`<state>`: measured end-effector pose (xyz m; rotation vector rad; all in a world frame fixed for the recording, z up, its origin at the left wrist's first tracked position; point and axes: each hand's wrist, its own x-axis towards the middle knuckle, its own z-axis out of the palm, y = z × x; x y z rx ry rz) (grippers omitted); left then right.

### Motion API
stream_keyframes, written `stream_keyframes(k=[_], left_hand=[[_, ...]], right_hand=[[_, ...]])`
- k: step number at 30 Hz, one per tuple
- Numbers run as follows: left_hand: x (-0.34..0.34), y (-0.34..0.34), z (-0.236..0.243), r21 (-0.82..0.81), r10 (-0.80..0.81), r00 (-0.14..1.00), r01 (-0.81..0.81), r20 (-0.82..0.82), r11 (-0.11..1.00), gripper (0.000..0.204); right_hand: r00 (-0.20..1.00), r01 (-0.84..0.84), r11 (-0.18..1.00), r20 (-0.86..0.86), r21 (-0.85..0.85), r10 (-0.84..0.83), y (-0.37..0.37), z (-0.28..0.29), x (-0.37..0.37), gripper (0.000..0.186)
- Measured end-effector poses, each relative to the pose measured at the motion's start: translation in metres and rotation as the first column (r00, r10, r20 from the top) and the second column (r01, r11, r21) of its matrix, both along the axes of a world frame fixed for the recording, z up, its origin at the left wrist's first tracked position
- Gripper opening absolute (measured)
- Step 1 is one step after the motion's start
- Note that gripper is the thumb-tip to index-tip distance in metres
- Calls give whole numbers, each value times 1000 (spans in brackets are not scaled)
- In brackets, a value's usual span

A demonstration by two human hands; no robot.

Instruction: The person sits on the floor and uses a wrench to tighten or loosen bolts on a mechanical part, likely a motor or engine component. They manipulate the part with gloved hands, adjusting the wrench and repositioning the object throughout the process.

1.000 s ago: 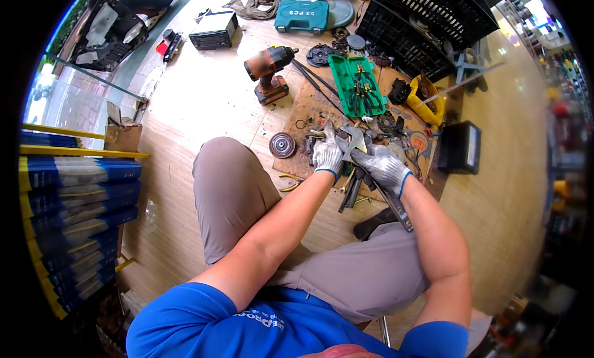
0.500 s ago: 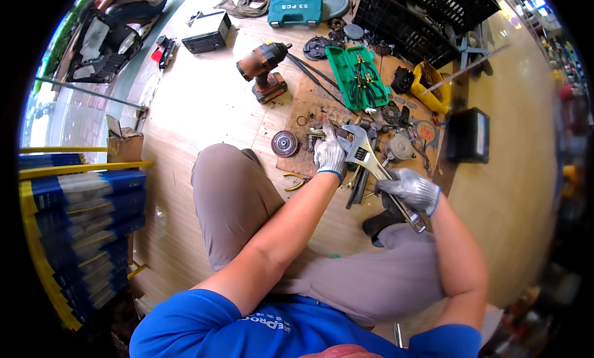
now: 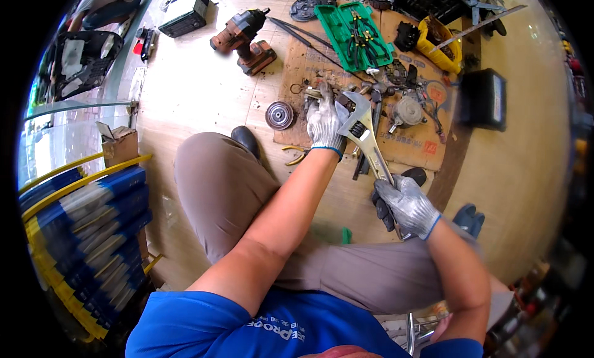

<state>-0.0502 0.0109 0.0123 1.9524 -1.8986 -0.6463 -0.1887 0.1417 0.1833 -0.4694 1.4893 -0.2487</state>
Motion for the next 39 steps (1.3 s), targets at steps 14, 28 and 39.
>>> stream_keyframes(k=[14, 28, 39], left_hand=[[19, -27, -39, 278, 276, 796, -141, -539, 950, 61], [22, -21, 51, 131, -393, 918, 384, 49, 914, 35], [98, -63, -73, 75, -295, 762, 408, -576, 910, 32]], right_hand=[[911, 411, 908, 70, -76, -407, 14, -19, 106, 36], [890, 413, 903, 261, -119, -373, 26, -42, 84, 38], [856, 428, 876, 411, -223, -313, 19, -22, 96, 24]])
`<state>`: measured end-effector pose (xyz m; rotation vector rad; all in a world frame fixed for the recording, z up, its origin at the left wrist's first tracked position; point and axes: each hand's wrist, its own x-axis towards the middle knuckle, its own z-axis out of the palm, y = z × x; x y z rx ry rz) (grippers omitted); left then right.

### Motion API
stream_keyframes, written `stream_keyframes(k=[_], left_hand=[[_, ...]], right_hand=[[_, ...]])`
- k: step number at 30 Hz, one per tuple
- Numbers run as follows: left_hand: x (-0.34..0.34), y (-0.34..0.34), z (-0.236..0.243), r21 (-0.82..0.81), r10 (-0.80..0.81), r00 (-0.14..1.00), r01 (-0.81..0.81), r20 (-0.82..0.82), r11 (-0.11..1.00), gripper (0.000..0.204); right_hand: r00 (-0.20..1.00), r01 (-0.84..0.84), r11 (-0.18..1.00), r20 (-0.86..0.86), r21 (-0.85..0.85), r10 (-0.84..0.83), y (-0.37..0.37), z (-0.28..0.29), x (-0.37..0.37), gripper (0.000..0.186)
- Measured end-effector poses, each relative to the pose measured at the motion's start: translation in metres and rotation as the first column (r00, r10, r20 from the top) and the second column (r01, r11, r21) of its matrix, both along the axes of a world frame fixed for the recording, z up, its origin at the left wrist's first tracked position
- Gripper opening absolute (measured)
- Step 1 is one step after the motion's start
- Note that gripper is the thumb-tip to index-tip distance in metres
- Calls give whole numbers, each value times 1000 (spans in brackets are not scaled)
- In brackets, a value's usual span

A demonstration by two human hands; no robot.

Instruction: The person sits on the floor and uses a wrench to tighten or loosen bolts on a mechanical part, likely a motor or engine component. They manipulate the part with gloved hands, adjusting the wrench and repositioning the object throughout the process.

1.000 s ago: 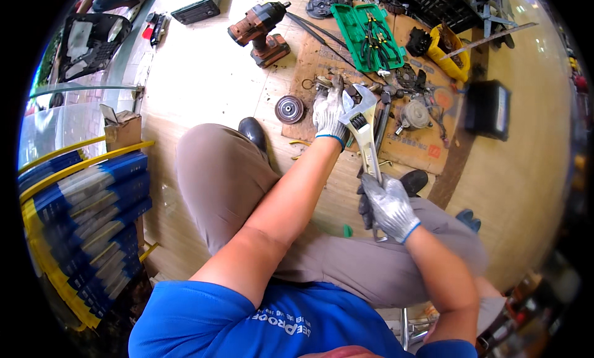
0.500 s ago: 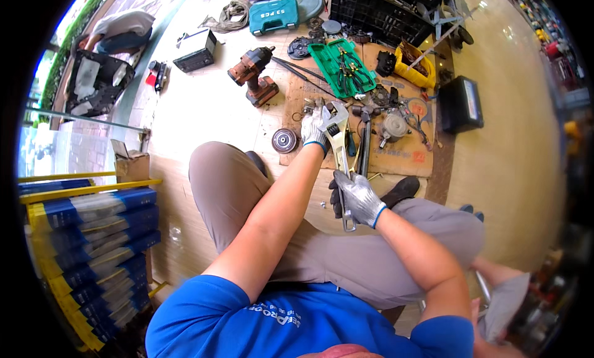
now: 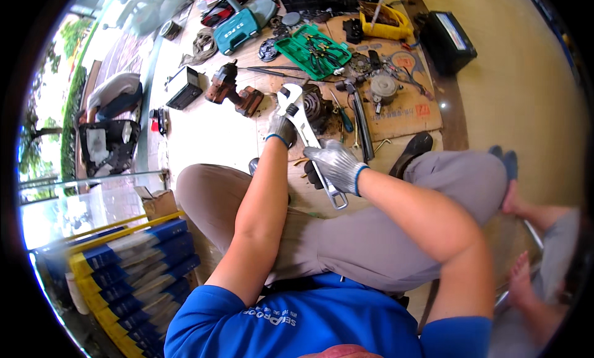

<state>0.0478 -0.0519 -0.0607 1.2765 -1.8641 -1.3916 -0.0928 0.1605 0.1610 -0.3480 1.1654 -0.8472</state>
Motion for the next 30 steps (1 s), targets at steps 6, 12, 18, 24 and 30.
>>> stream_keyframes(k=[6, 12, 18, 24, 30], left_hand=[[8, 18, 67, -498, -4, 912, 228, 411, 837, 55], [9, 10, 166, -253, -52, 791, 256, 610, 933, 79], [3, -6, 167, -207, -80, 919, 170, 386, 963, 63], [22, 3, 99, -513, 16, 726, 470, 687, 718, 89], [11, -2, 98, -443, -30, 812, 349, 584, 826, 84]], right_hand=[[967, -92, 898, -253, -430, -23, 6, -73, 5, 23], [881, -307, 857, -463, -414, 92, -1, -46, 9, 15], [780, -450, 824, -601, -343, 175, -3, -26, -1, 13], [924, -221, 877, -378, -426, 50, 4, -49, 4, 27], [929, -203, 915, -363, -348, 68, 4, -49, 4, 32]])
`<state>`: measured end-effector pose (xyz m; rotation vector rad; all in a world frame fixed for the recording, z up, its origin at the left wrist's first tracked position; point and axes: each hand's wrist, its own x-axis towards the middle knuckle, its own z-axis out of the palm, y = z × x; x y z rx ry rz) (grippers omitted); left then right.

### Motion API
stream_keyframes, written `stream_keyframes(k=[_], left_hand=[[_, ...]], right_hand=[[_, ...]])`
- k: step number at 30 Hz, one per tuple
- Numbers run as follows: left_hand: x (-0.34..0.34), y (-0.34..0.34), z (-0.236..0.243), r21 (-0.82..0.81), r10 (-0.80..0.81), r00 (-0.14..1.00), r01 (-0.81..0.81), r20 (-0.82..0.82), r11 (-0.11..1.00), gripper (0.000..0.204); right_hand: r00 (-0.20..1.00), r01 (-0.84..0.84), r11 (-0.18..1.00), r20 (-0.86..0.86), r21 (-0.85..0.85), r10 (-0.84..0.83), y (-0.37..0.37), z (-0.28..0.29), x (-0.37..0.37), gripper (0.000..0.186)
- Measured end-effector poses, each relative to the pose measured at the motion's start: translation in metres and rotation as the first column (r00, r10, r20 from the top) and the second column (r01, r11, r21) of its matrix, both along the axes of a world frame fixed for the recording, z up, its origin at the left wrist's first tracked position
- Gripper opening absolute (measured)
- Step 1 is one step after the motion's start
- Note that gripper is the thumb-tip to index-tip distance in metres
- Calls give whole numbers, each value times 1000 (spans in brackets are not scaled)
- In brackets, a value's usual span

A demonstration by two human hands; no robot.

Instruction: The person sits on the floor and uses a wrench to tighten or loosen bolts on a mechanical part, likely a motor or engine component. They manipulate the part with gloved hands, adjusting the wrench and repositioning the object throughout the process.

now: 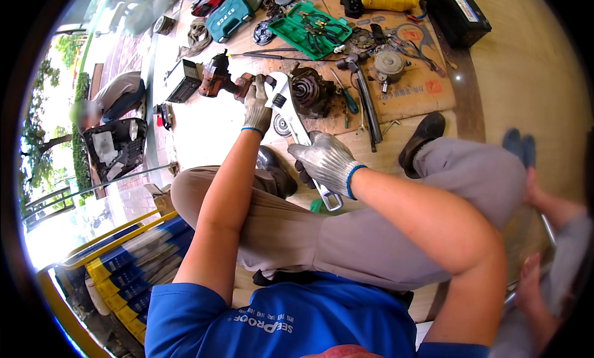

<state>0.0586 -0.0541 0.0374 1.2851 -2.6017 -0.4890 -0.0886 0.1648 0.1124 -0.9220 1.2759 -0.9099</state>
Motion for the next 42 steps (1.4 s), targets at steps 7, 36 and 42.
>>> stream_keyframes(k=[7, 36, 42], left_hand=[[-3, -1, -22, -314, -59, 996, 35, -69, 949, 59], [-3, -33, -2, 3, -208, 978, 208, -5, 978, 48], [-26, -27, 4, 481, 141, 979, -54, -147, 875, 50]], right_hand=[[998, -20, 1000, -62, -8, 20, -4, -10, -1, 36], [993, 97, 888, 20, 448, -119, -27, 62, -15, 30], [983, 130, 892, -171, 434, -60, -28, 55, -17, 32]])
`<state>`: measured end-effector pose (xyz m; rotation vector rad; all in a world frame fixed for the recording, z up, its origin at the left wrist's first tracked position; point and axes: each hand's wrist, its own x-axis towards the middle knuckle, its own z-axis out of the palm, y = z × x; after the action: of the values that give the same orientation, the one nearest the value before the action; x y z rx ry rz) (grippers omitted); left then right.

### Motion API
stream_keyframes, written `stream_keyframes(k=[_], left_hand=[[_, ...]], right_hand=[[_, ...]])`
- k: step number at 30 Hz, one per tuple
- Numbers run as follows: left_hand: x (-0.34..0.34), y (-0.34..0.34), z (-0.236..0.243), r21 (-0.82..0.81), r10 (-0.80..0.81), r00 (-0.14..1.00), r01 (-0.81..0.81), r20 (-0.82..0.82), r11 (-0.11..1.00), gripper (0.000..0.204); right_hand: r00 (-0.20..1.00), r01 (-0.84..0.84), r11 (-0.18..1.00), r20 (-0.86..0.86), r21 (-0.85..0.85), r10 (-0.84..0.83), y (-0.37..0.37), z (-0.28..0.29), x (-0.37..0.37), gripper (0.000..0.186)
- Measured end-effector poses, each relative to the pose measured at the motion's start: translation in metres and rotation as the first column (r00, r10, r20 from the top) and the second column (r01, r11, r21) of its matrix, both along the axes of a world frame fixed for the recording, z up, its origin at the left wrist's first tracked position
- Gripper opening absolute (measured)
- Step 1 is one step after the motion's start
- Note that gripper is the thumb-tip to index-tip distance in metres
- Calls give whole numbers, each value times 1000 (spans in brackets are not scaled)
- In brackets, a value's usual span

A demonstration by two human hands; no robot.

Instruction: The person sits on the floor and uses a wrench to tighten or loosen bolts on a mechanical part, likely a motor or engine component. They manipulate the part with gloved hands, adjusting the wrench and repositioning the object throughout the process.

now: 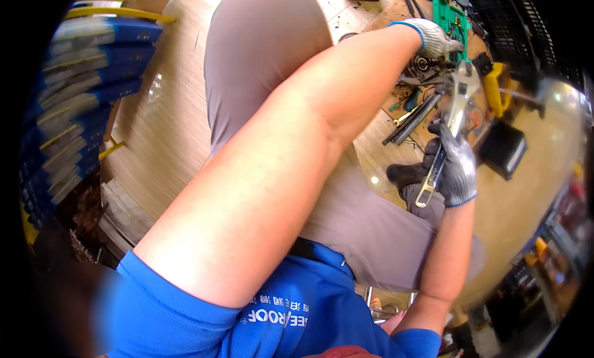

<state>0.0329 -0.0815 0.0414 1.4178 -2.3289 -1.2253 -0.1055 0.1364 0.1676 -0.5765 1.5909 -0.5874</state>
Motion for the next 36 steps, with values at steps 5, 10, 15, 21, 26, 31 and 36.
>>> stream_keyframes(k=[5, 10, 15, 21, 26, 31, 36], left_hand=[[-1, 1, 5, 48, 2, 1000, -1, -24, 999, 54], [11, 5, 24, 172, 95, 994, -85, -55, 982, 74], [5, 1, 13, 143, 106, 993, -96, -62, 985, 77], [-6, -9, -12, 68, 53, 994, -47, -92, 997, 72], [5, -3, 4, 111, 83, 994, -75, -68, 991, 71], [-7, -14, -23, 27, 21, 996, -19, -88, 999, 71], [-13, -17, -29, 45, 18, 997, -14, -80, 999, 73]], right_hand=[[1000, -19, 997, 6, 69, 18, -7, 7, -7, 30], [1000, -5, 997, -21, 82, 7, -13, 15, -3, 29], [1000, -9, 997, -15, 82, 10, -12, 14, -7, 30], [1000, -16, 997, 16, 81, 15, -11, 11, -6, 32], [998, -17, 997, 64, 73, 12, -11, 9, -10, 33], [997, -6, 999, 72, 42, 3, -12, 15, -8, 33], [996, 14, 998, 91, 57, -19, -12, 20, -10, 34]])
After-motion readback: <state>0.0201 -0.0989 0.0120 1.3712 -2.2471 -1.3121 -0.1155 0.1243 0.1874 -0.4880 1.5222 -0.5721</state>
